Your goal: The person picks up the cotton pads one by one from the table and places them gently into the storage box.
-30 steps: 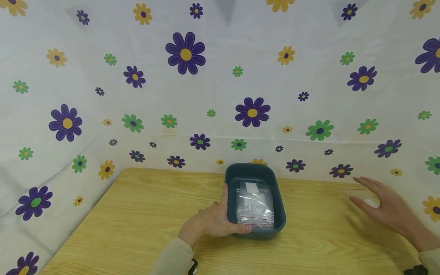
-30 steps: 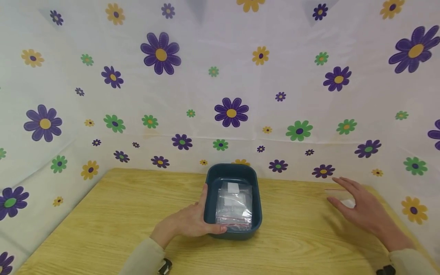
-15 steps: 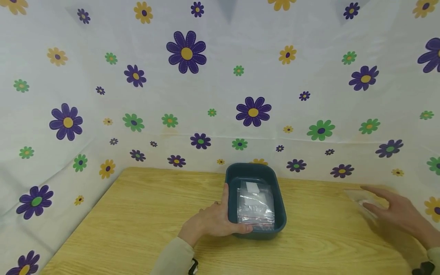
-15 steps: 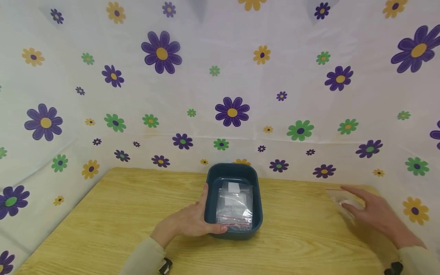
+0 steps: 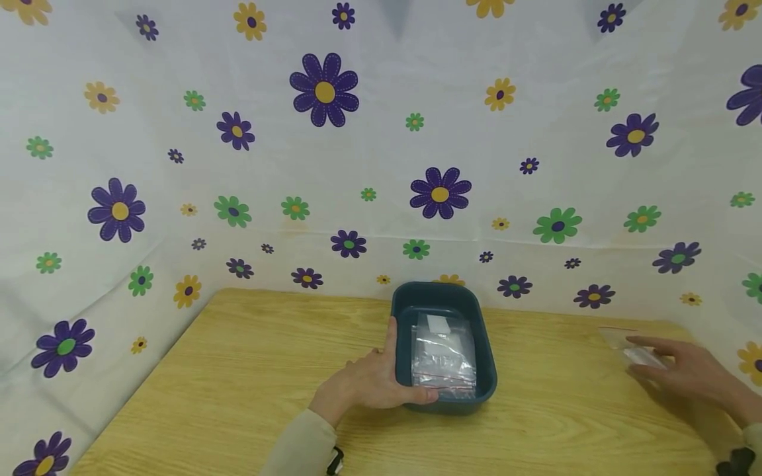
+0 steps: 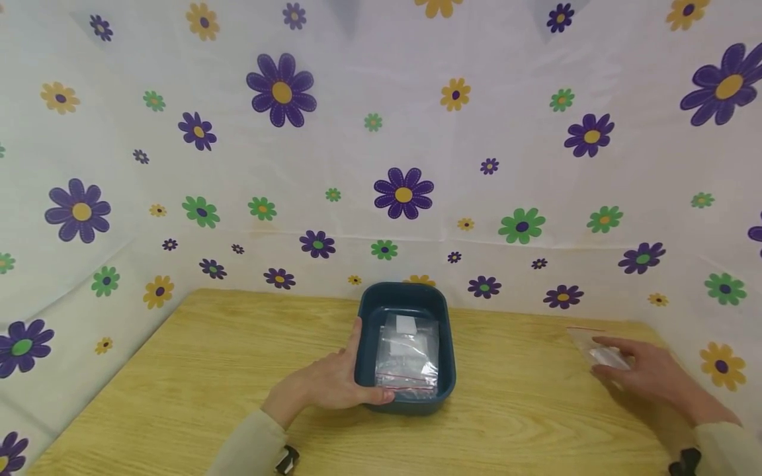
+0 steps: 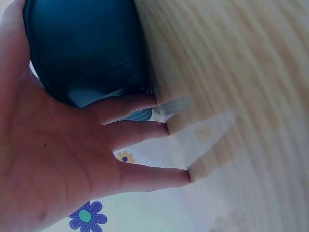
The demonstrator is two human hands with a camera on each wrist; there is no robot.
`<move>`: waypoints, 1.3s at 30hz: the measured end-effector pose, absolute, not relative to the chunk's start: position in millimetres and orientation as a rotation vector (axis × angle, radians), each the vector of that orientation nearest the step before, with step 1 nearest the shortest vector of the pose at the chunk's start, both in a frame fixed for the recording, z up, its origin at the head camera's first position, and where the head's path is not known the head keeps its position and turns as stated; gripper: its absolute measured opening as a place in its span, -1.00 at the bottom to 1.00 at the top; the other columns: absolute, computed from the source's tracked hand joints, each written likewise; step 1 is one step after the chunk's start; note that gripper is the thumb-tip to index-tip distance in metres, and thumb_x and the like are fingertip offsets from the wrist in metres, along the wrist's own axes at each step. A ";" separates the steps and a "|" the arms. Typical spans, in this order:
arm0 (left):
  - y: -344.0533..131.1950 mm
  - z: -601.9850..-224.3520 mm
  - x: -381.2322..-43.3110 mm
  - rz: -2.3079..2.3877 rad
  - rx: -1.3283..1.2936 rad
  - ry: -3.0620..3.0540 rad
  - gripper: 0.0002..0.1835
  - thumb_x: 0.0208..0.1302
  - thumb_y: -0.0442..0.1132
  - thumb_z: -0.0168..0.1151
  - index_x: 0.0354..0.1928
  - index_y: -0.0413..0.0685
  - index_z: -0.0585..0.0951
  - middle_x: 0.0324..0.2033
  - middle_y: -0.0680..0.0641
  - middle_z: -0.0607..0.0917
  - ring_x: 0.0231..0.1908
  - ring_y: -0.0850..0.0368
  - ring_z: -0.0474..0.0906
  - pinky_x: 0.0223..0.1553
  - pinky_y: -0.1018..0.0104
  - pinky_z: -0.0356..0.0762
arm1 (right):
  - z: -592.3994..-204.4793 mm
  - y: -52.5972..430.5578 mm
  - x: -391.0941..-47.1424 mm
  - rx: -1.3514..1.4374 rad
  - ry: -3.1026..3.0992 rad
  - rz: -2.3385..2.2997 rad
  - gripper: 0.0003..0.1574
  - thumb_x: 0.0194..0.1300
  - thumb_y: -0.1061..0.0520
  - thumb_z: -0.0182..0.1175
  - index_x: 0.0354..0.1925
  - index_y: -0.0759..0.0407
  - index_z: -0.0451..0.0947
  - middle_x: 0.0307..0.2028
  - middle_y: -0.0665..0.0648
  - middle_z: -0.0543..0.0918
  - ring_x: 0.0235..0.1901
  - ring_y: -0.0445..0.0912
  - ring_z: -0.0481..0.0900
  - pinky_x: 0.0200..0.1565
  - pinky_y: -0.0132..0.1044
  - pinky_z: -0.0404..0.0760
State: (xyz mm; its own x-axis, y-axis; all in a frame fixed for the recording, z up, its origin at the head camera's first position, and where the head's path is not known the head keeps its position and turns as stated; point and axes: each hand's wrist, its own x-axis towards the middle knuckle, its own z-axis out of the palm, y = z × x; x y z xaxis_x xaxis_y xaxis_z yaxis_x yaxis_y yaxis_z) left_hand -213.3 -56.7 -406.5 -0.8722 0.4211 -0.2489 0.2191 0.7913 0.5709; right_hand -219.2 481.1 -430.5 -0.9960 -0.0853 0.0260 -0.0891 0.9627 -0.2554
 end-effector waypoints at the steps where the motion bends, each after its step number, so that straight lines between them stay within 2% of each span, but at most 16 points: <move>1: -56.7 -406.7 -213.5 0.768 0.486 2.616 0.52 -0.04 0.63 0.28 0.62 0.15 -0.49 0.44 -0.34 0.42 0.33 -0.26 0.51 0.27 -0.29 0.47 | -430.8 480.6 -219.9 0.141 -3.100 0.401 -0.14 0.33 -0.23 0.34 0.27 0.39 0.48 0.11 0.73 0.50 -0.05 0.55 0.58 -0.14 0.36 0.58; 5: -56.6 -406.9 -213.9 0.773 0.489 2.617 0.53 -0.04 0.63 0.28 0.62 0.14 -0.49 0.44 -0.34 0.42 0.33 -0.25 0.51 0.27 -0.27 0.48 | -431.4 477.4 -221.8 0.137 -3.128 0.396 -0.23 0.37 -0.26 0.30 0.19 0.36 0.59 0.10 0.67 0.54 -0.18 0.29 0.64 -0.23 0.10 0.65; 9: -57.0 -406.3 -213.2 0.773 0.486 2.619 0.52 -0.04 0.62 0.29 0.62 0.14 -0.49 0.44 -0.35 0.42 0.31 -0.26 0.52 0.26 -0.25 0.51 | -431.8 476.2 -219.8 0.147 -3.155 0.440 -0.33 0.45 -0.15 0.24 0.21 0.37 0.57 0.09 0.67 0.51 -0.21 0.14 0.61 -0.32 -0.16 0.57; 11: -56.8 -405.9 -212.6 0.767 0.484 2.625 0.52 -0.04 0.62 0.29 0.62 0.14 -0.49 0.44 -0.35 0.42 0.32 -0.26 0.52 0.27 -0.27 0.49 | -431.2 477.0 -217.3 0.168 -3.145 0.474 -0.35 0.45 -0.09 0.24 0.24 0.39 0.54 0.10 0.68 0.48 -0.17 0.25 0.61 -0.27 -0.04 0.61; 13: -56.6 -406.0 -212.6 0.760 0.482 2.631 0.52 -0.04 0.63 0.28 0.62 0.14 -0.48 0.43 -0.35 0.42 0.32 -0.26 0.52 0.28 -0.29 0.47 | -431.6 478.1 -213.6 0.194 -3.119 0.513 -0.33 0.41 -0.05 0.29 0.25 0.41 0.52 0.13 0.69 0.48 -0.09 0.39 0.58 -0.20 0.18 0.63; 16: -56.4 -407.1 -213.4 0.761 0.482 2.632 0.52 -0.04 0.64 0.27 0.63 0.13 -0.48 0.44 -0.34 0.42 0.33 -0.26 0.52 0.28 -0.29 0.46 | -432.6 479.9 -209.9 0.183 -3.090 0.530 -0.29 0.36 -0.08 0.34 0.24 0.40 0.52 0.17 0.69 0.47 0.05 0.61 0.44 -0.10 0.49 0.48; 19: -56.6 -408.3 -214.3 0.775 0.482 2.627 0.53 -0.06 0.65 0.27 0.63 0.13 -0.48 0.44 -0.34 0.42 0.32 -0.26 0.52 0.28 -0.26 0.48 | -434.8 481.1 -209.3 0.119 -3.112 0.502 -0.26 0.37 -0.18 0.32 0.22 0.37 0.54 0.22 0.70 0.43 0.11 0.66 0.35 -0.04 0.57 0.38; 24: -57.2 -409.7 -215.5 0.783 0.483 2.623 0.53 -0.07 0.66 0.27 0.63 0.14 -0.47 0.43 -0.35 0.43 0.31 -0.26 0.53 0.26 -0.23 0.51 | -437.8 482.5 -210.8 0.097 -3.128 0.456 -0.32 0.41 -0.20 0.27 0.15 0.35 0.61 0.21 0.68 0.45 0.11 0.64 0.36 -0.04 0.55 0.41; 30: -56.9 -410.4 -215.3 0.777 0.484 2.625 0.52 -0.05 0.64 0.28 0.63 0.15 -0.48 0.42 -0.34 0.45 0.30 -0.24 0.54 0.28 -0.27 0.48 | -439.2 480.5 -210.4 0.206 -3.018 0.479 -0.74 0.36 0.08 0.35 -0.11 0.25 0.75 0.00 0.53 0.68 0.02 0.54 0.53 -0.08 0.40 0.54; 32: -56.7 -410.7 -215.6 0.771 0.483 2.631 0.52 -0.05 0.65 0.27 0.63 0.15 -0.47 0.42 -0.33 0.45 0.31 -0.23 0.53 0.29 -0.30 0.45 | -439.2 479.0 -211.2 0.212 -2.993 0.475 -0.84 0.32 0.16 0.36 -0.19 0.22 0.76 -0.06 0.47 0.72 -0.06 0.45 0.60 -0.12 0.23 0.62; 33: -56.6 -411.3 -215.9 0.767 0.484 2.634 0.52 -0.06 0.65 0.27 0.63 0.15 -0.47 0.42 -0.33 0.45 0.32 -0.24 0.52 0.29 -0.32 0.44 | -439.2 478.3 -211.5 0.209 -2.984 0.473 -0.88 0.30 0.18 0.38 -0.21 0.20 0.77 -0.09 0.43 0.74 -0.11 0.31 0.65 -0.15 0.10 0.64; 36: -56.4 -411.6 -216.4 0.764 0.483 2.638 0.52 -0.06 0.67 0.25 0.63 0.15 -0.47 0.42 -0.33 0.44 0.33 -0.24 0.51 0.30 -0.35 0.41 | -437.7 475.9 -212.7 0.195 -2.982 0.462 -0.91 0.26 0.21 0.41 -0.24 0.18 0.77 -0.15 0.36 0.76 -0.22 0.13 0.67 -0.26 -0.18 0.60; 39: -56.5 -411.7 -216.1 0.769 0.483 2.637 0.52 -0.06 0.67 0.25 0.63 0.15 -0.46 0.43 -0.33 0.44 0.34 -0.25 0.50 0.30 -0.35 0.41 | -435.9 473.2 -212.7 0.184 -2.986 0.458 -0.88 0.27 0.20 0.40 -0.21 0.21 0.77 -0.15 0.38 0.76 -0.25 0.12 0.68 -0.29 -0.26 0.58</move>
State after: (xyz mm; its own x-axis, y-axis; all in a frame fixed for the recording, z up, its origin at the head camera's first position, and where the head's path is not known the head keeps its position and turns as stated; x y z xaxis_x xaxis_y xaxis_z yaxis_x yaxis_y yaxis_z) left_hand -216.1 -56.5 -411.7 -0.8802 0.4129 -0.2340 0.2223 0.7943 0.5653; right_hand -212.7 473.2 -435.9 -0.9860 -0.1022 0.1315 -0.1370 0.9469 -0.2909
